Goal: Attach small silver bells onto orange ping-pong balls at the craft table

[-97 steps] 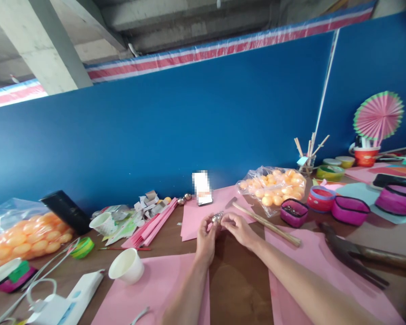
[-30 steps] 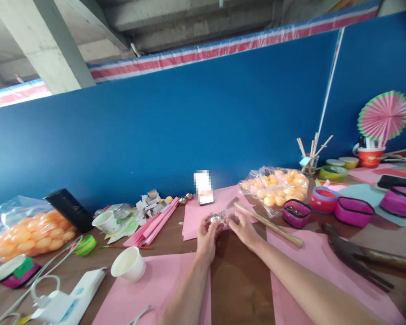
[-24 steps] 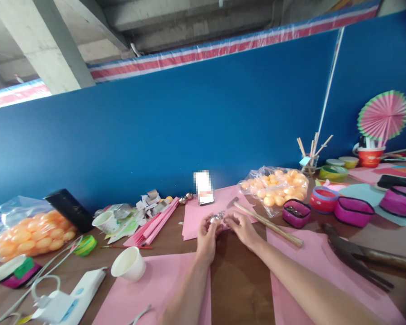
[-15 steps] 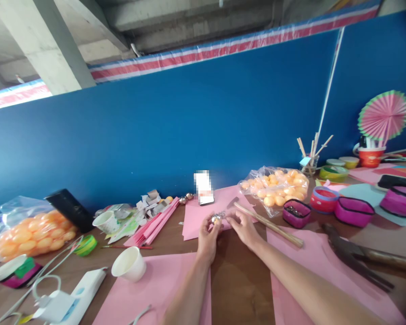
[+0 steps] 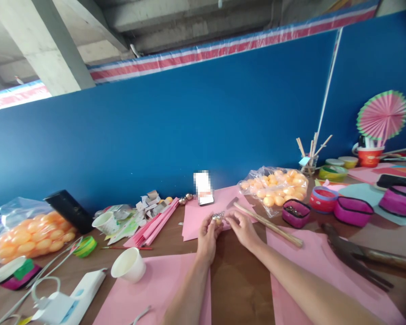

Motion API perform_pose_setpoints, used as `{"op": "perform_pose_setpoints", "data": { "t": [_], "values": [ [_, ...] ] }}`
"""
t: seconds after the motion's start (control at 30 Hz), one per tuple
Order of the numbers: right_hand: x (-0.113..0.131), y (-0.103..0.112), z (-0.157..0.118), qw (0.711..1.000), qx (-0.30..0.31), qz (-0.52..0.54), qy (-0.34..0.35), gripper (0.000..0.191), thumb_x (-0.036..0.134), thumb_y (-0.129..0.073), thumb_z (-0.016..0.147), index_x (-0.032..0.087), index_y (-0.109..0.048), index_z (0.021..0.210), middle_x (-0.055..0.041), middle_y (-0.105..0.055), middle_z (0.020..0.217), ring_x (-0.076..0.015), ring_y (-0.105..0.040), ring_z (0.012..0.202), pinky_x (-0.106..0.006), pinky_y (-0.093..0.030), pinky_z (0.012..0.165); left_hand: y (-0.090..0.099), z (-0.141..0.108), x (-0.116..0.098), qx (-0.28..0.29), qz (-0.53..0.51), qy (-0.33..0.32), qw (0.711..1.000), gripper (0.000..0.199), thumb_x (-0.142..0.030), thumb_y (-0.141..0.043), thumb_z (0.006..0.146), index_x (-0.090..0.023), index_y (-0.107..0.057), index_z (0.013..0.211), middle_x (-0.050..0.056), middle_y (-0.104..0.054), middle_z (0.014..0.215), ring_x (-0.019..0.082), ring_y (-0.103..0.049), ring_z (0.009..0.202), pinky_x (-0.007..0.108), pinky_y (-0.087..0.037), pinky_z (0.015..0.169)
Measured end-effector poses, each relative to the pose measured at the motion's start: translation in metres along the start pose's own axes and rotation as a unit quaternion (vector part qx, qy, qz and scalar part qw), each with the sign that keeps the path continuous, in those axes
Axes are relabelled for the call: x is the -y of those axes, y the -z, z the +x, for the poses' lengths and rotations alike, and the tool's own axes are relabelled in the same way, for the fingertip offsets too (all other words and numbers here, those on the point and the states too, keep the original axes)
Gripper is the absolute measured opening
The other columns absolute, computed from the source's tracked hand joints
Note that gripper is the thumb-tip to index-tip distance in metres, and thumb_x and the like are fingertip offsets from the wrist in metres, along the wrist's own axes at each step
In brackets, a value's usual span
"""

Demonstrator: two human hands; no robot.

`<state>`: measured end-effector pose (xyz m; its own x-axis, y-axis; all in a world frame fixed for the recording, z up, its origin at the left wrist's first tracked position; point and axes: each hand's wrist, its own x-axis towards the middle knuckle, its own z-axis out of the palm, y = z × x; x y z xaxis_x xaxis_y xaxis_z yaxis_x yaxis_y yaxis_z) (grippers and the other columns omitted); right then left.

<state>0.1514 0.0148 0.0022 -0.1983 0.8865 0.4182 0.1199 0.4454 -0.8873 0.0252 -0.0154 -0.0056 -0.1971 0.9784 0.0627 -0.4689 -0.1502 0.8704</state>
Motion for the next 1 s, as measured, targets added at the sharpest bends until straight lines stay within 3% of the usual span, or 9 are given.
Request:
{"op": "perform_pose_setpoints", "data": {
  "t": [0.27, 0.4, 0.6, 0.8, 1.0],
  "values": [
    [0.007, -0.002, -0.001, 0.995, 0.046, 0.090, -0.018, 0.019, 0.033, -0.044, 0.080, 0.018, -0.055, 0.086, -0.0032, -0.060, 0.081, -0.0156, -0.057, 0.074, -0.027, -0.046, 0.068, 0.000, -0.001, 0.001, 0.009, -0.013, -0.001, 1.000, 0.041, -0.027, -0.058, 0.073, -0.019, -0.047, 0.112, 0.008, -0.059, 0.104, 0.018, -0.057, 0.094, 0.037, -0.041, 0.089],
    [0.009, -0.002, -0.001, 0.996, 0.048, 0.077, -0.014, 0.019, 0.035, -0.044, 0.079, 0.019, -0.055, 0.079, -0.0016, -0.059, 0.074, -0.0152, -0.055, 0.070, -0.026, -0.045, 0.064, -0.002, -0.001, 0.000, -0.003, -0.010, 0.011, 1.000, 0.044, -0.027, -0.059, 0.071, -0.018, -0.047, 0.113, 0.009, -0.060, 0.101, 0.018, -0.057, 0.095, 0.036, -0.041, 0.090],
    [0.009, 0.000, 0.000, 0.997, 0.039, 0.061, -0.013, 0.019, 0.034, -0.046, 0.077, 0.018, -0.056, 0.078, -0.0014, -0.059, 0.077, -0.0156, -0.054, 0.074, -0.028, -0.042, 0.070, 0.000, 0.000, -0.001, -0.014, 0.009, -0.009, 1.000, 0.041, -0.032, -0.059, 0.071, -0.025, -0.049, 0.110, 0.006, -0.056, 0.110, 0.018, -0.053, 0.101, 0.034, -0.042, 0.087],
    [0.011, 0.001, 0.000, 0.992, 0.058, 0.107, -0.044, 0.019, 0.036, -0.048, 0.077, 0.018, -0.054, 0.081, -0.0012, -0.057, 0.075, -0.0149, -0.053, 0.073, -0.028, -0.044, 0.070, 0.002, 0.001, 0.002, 0.001, 0.048, -0.019, 0.999, 0.036, -0.031, -0.060, 0.069, -0.019, -0.052, 0.102, 0.008, -0.058, 0.106, 0.018, -0.054, 0.097, 0.033, -0.041, 0.085],
    [0.011, 0.000, -0.001, 0.982, 0.097, 0.151, -0.054, 0.016, 0.033, -0.052, 0.076, 0.018, -0.054, 0.079, -0.0005, -0.057, 0.078, -0.0145, -0.055, 0.077, -0.028, -0.044, 0.073, 0.006, 0.000, 0.004, 0.004, 0.092, -0.039, 0.995, 0.049, -0.027, -0.062, 0.067, -0.020, -0.046, 0.113, 0.010, -0.057, 0.109, 0.019, -0.054, 0.098, 0.036, -0.040, 0.086]
  ]
}}
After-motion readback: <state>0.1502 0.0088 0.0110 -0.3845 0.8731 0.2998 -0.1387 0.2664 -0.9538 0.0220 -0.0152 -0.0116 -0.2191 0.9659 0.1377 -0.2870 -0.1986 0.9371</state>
